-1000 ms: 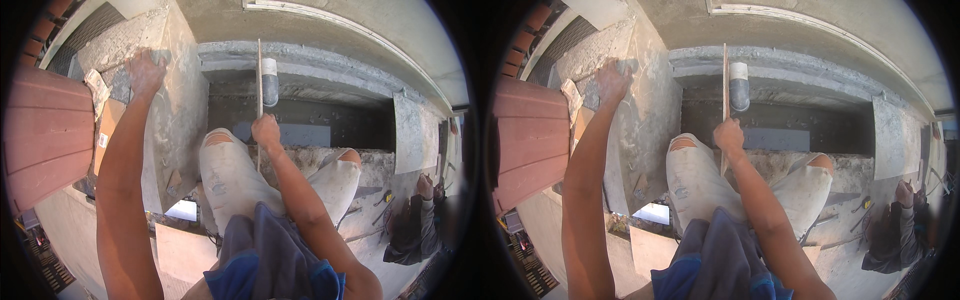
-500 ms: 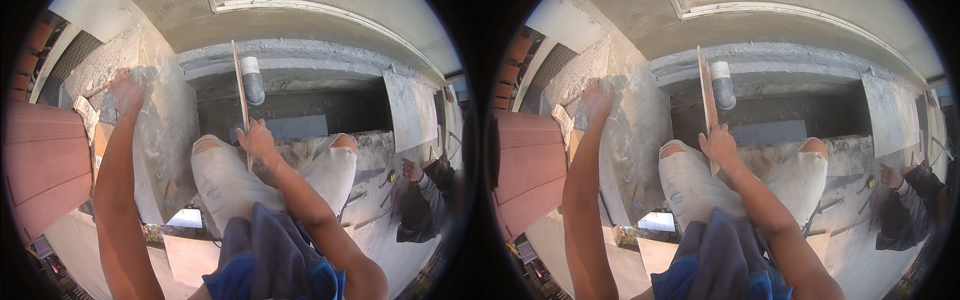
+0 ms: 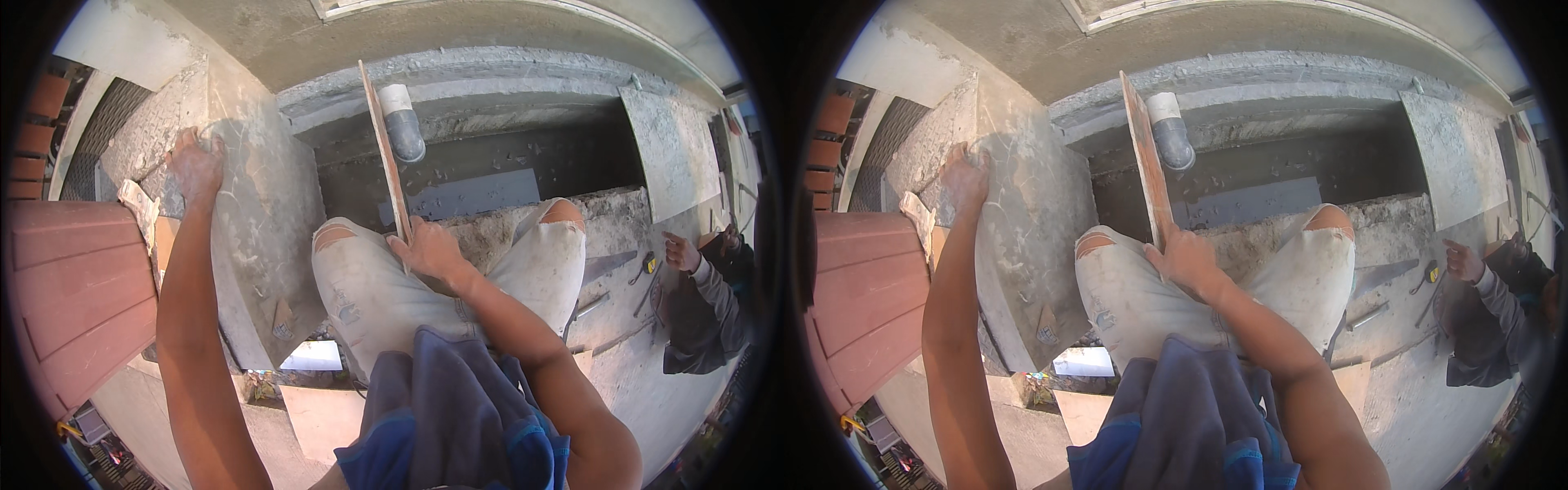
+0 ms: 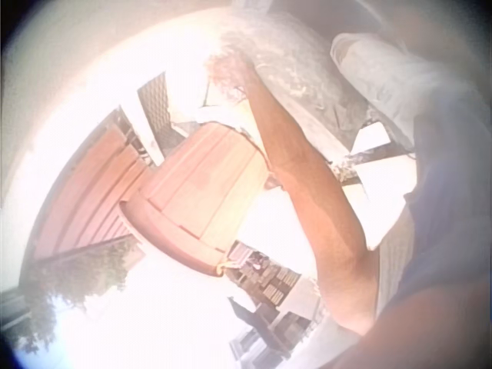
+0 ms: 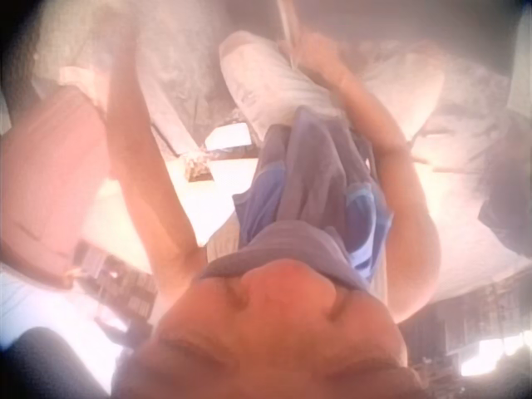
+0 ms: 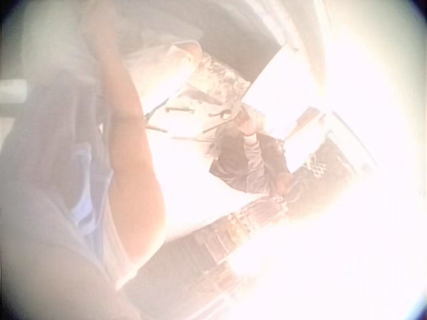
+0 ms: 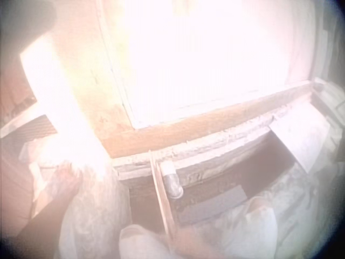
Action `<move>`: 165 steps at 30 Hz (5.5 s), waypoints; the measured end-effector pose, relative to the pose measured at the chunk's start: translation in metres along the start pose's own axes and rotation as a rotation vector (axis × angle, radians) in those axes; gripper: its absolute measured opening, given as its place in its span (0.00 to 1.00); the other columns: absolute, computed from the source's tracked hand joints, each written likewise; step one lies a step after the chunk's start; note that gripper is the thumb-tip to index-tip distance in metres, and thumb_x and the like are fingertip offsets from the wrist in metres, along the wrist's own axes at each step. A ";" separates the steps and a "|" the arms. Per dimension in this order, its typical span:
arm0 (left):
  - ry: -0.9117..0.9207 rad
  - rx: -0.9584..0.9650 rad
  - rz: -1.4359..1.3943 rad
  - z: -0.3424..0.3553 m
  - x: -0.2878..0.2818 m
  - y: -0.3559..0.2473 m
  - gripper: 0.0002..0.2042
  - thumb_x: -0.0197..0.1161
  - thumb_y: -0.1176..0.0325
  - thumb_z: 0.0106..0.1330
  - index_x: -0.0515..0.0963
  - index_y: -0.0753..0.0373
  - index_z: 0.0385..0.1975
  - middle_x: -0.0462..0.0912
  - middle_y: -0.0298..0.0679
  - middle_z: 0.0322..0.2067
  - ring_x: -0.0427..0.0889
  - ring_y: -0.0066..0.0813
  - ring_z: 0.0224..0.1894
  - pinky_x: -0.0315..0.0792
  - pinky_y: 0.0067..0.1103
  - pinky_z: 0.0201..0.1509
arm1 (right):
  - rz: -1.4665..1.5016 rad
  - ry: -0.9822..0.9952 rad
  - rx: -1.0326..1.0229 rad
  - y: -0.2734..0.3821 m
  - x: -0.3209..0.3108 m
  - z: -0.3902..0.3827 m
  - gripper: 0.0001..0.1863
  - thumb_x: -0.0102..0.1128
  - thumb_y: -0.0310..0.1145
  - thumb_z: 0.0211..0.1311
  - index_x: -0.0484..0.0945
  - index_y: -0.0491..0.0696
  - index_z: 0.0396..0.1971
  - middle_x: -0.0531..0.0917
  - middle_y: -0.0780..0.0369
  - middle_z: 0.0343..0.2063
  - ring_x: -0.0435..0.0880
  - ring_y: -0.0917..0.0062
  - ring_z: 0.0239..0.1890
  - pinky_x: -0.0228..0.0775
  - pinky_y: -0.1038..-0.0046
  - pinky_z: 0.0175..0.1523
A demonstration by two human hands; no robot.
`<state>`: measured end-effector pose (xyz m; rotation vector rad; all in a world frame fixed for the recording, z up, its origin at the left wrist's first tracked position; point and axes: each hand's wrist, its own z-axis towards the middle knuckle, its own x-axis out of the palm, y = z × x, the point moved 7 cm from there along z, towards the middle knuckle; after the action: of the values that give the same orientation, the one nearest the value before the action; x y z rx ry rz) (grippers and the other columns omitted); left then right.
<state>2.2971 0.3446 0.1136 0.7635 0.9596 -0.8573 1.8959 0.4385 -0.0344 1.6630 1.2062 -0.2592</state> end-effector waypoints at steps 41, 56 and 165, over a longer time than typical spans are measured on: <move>0.056 -0.042 -0.013 0.002 0.001 -0.003 0.28 0.58 0.50 0.63 0.72 0.62 0.58 0.72 0.44 0.60 0.69 0.38 0.64 0.48 0.39 0.74 | -0.316 0.009 0.064 -0.036 -0.027 0.119 0.33 0.41 0.33 0.67 0.51 0.49 0.72 0.80 0.46 0.49 0.82 0.55 0.51 0.72 0.56 0.56; 0.037 -0.023 -0.007 0.000 -0.004 -0.003 0.27 0.60 0.51 0.62 0.73 0.62 0.56 0.74 0.45 0.58 0.69 0.38 0.63 0.50 0.39 0.72 | -0.373 0.109 0.044 -0.055 -0.025 0.131 0.37 0.46 0.28 0.62 0.49 0.50 0.73 0.81 0.48 0.48 0.81 0.55 0.52 0.72 0.57 0.56; 0.094 -0.100 -0.050 -0.006 0.002 -0.004 0.29 0.54 0.49 0.66 0.68 0.60 0.62 0.68 0.41 0.64 0.63 0.33 0.69 0.40 0.36 0.77 | 0.053 -0.472 0.001 -0.016 -0.049 0.031 0.16 0.54 0.37 0.62 0.81 0.37 0.33 0.81 0.43 0.33 0.81 0.46 0.38 0.73 0.53 0.46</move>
<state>2.2918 0.3475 0.1082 0.7010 1.1011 -0.8159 1.8708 0.3839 -0.0258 1.5195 0.8052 -0.5824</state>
